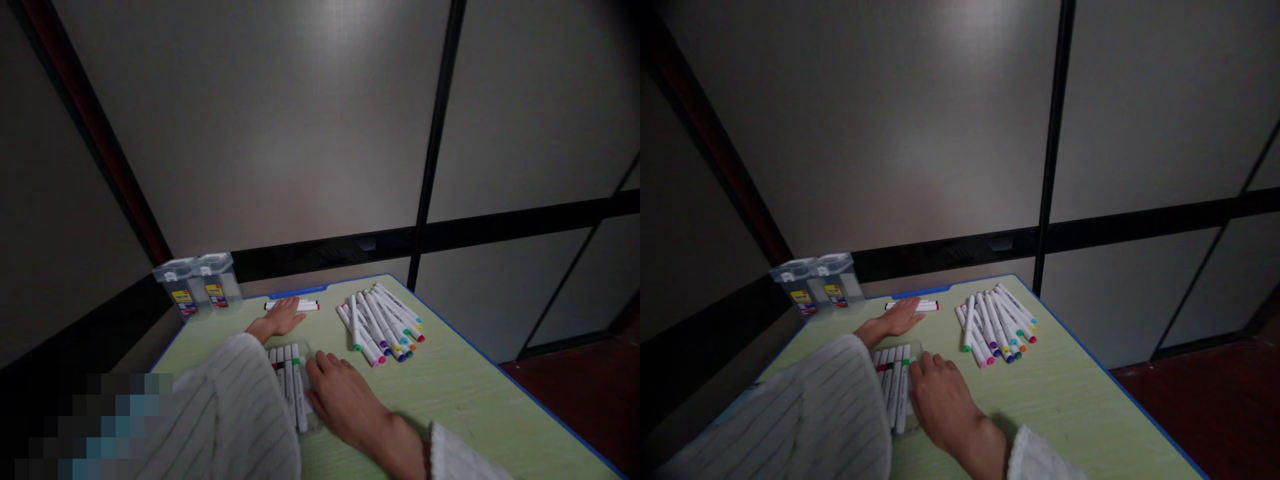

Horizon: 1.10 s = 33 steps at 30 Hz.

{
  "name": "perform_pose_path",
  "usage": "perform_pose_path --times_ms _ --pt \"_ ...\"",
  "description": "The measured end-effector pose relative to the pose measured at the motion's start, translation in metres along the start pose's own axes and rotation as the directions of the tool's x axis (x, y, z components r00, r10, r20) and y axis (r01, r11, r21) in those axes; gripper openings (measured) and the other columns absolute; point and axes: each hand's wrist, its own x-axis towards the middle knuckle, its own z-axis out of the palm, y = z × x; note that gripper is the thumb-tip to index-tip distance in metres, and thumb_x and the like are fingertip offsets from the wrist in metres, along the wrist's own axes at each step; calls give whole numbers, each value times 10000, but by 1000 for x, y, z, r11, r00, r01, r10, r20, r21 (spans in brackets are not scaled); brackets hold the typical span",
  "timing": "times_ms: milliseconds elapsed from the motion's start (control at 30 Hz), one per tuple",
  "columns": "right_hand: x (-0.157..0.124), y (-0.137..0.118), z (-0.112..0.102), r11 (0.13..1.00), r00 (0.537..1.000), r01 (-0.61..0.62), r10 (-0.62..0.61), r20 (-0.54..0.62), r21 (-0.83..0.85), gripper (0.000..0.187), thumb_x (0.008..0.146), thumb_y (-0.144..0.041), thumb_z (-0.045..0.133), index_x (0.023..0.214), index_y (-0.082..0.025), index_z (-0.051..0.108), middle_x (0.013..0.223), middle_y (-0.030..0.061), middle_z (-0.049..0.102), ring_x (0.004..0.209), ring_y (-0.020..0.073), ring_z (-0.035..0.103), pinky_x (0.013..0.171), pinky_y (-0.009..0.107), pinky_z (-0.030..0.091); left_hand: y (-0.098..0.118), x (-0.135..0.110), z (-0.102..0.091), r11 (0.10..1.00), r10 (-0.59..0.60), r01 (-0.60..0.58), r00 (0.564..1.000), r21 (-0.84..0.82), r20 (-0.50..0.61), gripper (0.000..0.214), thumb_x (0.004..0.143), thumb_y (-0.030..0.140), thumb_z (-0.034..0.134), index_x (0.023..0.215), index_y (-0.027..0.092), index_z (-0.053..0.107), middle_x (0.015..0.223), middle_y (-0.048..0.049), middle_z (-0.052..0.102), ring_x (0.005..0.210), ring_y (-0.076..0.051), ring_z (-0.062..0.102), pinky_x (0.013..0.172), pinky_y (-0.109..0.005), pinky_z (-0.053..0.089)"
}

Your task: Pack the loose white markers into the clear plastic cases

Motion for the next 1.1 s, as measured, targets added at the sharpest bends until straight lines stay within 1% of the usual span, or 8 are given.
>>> perform_pose_path --times_ms 133,300,400,467,633,700,800,1100 --pt "-1 1 1 1000 1000 14 -14 -8 -11 165 801 -196 478 952 -156 531 936 92 566 849 244 541 712 359 448 -4 -18 -6 998 55 -58 994 27 91 612 861 474 260 1294 41 253 1380 -206 280 1263 -261 290 1009 -366 237" --pt "-2 1 0 1000 1000 20 -20 -6 -22 169 808 -206 469 954 -151 531 953 97 564 858 242 540 715 347 444 -4 -46 -14 990 101 -116 981 78 167 570 880 385 280 1318 25 214 1402 -195 235 1299 -222 221 1022 -308 238" --pt "-2 1 0 999 1000 27 -27 -2 -28 171 804 -202 469 956 -153 529 952 98 562 861 240 539 718 339 439 3 -62 -20 982 112 -132 983 134 146 469 888 243 287 1313 50 242 1402 -174 251 1292 -195 246 998 -282 281" --pt "-2 1 1 999 999 34 -34 -4 -32 173 800 -198 469 957 -156 528 947 97 563 855 240 539 715 336 438 10 -68 -23 976 99 -119 988 182 116 419 871 131 284 1286 70 300 1369 -181 321 1243 -203 349 943 -304 351" --pt "-2 2 2 998 999 41 -42 -23 -38 178 797 -192 471 964 -157 521 948 95 559 847 230 540 711 318 435 28 -70 -31 954 87 -105 993 280 77 297 827 27 317 997 53 559 980 -196 626 938 -241 600 775 -337 456" --pt "-2 3 3 998 999 44 -45 -27 -42 177 797 -192 473 965 -156 517 945 93 558 844 229 540 709 318 434 34 -70 -34 948 104 -120 992 295 68 263 819 32 346 871 71 601 880 -176 640 881 -244 614 751 -336 463" --pt "-3 3 3 998 998 48 -49 -31 -45 177 795 -183 476 968 -159 510 951 92 555 853 228 537 715 319 431 38 -73 -38 943 128 -135 991 304 43 264 817 39 350 809 90 609 869 -165 626 878 -248 601 753 -346 457" --pt "-5 1 -1 998 999 49 -50 -16 -44 162 806 -185 474 962 -159 509 951 94 555 864 220 535 724 307 426 21 -78 -36 957 130 -128 991 261 9 239 838 110 356 931 166 569 987 -95 594 943 -211 559 830 -325 422"
